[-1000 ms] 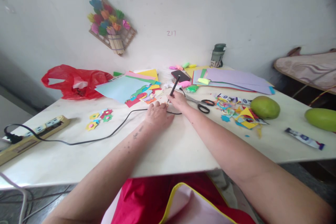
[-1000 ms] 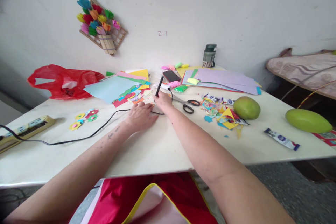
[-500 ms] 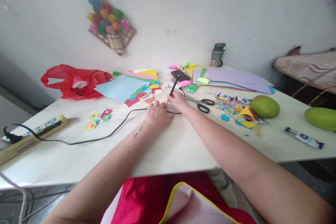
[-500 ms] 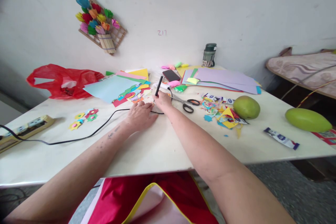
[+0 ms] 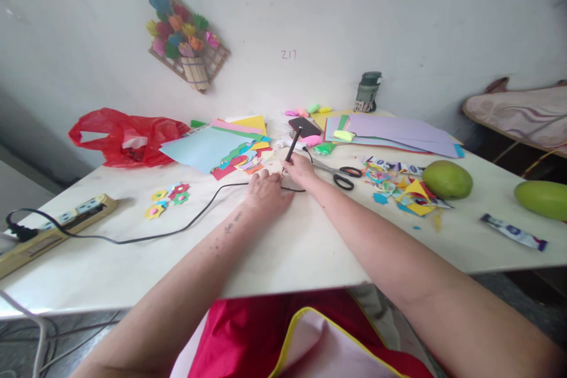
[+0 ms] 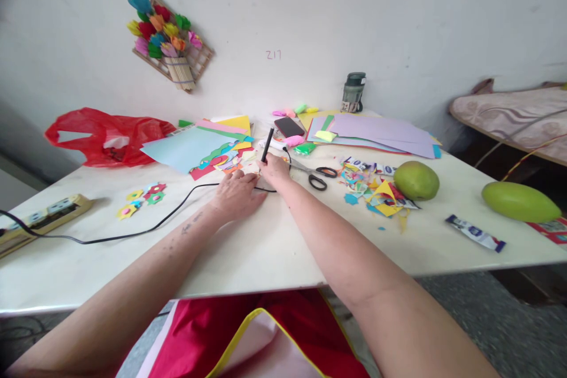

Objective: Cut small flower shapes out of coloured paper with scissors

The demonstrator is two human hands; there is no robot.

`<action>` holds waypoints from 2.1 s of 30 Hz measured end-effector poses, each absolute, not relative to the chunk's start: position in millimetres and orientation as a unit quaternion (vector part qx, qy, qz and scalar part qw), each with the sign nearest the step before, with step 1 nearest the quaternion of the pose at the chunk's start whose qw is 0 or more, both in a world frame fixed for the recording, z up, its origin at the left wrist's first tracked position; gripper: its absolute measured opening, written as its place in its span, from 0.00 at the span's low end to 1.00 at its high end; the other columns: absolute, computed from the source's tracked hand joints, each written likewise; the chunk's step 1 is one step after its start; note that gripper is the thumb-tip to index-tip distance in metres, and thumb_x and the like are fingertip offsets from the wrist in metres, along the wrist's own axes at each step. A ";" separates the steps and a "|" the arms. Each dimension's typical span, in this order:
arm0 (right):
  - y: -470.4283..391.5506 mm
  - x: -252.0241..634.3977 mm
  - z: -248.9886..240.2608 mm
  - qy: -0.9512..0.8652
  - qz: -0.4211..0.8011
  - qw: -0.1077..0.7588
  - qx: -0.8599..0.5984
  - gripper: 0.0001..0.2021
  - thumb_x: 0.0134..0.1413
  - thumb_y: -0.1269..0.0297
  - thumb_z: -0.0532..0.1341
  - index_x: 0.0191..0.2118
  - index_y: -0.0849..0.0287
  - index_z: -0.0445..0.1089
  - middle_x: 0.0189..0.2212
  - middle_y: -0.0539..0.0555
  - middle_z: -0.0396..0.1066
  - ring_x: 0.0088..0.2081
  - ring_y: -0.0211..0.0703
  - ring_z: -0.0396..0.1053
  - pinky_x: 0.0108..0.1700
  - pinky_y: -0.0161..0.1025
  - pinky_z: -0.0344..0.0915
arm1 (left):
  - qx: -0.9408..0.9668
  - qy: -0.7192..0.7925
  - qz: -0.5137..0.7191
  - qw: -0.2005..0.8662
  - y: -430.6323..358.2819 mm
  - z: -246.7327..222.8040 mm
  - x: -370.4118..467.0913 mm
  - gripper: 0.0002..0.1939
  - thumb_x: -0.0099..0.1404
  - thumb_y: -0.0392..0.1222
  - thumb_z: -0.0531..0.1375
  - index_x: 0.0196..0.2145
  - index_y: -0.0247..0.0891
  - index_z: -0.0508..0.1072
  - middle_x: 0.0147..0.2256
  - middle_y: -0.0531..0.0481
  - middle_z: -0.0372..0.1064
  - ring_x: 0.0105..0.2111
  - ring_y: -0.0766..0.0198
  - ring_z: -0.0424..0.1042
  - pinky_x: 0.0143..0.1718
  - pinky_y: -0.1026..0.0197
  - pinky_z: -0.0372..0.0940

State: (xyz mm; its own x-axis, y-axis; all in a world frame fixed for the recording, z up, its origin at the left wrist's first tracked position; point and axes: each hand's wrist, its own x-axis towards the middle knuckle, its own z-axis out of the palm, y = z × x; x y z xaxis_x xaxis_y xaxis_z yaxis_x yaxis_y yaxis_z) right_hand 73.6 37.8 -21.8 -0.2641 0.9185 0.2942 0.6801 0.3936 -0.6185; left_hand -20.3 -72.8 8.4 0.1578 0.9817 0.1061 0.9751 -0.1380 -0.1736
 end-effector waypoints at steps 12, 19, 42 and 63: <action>36.3 73.7 -19.6 -0.773 0.191 0.307 -0.522 0.14 0.57 0.59 0.55 0.42 0.58 0.72 0.37 0.55 0.76 0.41 0.46 0.72 0.42 0.37 0.64 | -0.754 -0.649 0.015 0.099 -73.9 9.5 -19.8 0.24 0.63 0.54 0.47 0.49 0.38 0.69 0.49 0.44 0.68 0.50 0.49 0.60 0.50 0.51 0.55; 35.9 73.7 -19.8 -0.772 0.195 0.306 -0.521 0.14 0.57 0.59 0.55 0.43 0.57 0.73 0.36 0.55 0.76 0.41 0.47 0.72 0.43 0.38 0.64 | -0.757 -0.647 0.016 0.093 -74.5 10.9 -20.2 0.25 0.64 0.54 0.47 0.49 0.36 0.69 0.49 0.42 0.67 0.51 0.47 0.60 0.50 0.49 0.55; 33.7 73.9 -17.8 -0.775 0.199 0.308 -0.515 0.13 0.57 0.60 0.55 0.42 0.59 0.73 0.36 0.56 0.76 0.41 0.46 0.72 0.43 0.38 0.64 | -0.757 -0.647 0.012 0.088 -73.5 10.4 -20.9 0.25 0.63 0.54 0.47 0.49 0.37 0.69 0.48 0.43 0.68 0.50 0.48 0.60 0.50 0.50 0.54; 34.7 73.8 -18.8 -0.773 0.205 0.309 -0.515 0.13 0.57 0.60 0.55 0.42 0.58 0.73 0.37 0.56 0.76 0.42 0.47 0.72 0.43 0.38 0.64 | -0.755 -0.650 0.012 0.086 -73.2 10.1 -20.7 0.24 0.63 0.54 0.47 0.49 0.39 0.69 0.49 0.44 0.68 0.51 0.48 0.60 0.51 0.50 0.54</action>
State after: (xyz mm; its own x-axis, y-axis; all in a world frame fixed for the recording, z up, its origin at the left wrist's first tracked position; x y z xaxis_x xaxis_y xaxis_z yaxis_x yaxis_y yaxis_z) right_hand 73.8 34.7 -18.8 -0.2797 0.9224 0.2664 0.6692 0.3863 -0.6348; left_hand -20.7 -73.2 10.1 0.1551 0.9834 0.0937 0.9793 -0.1405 -0.1458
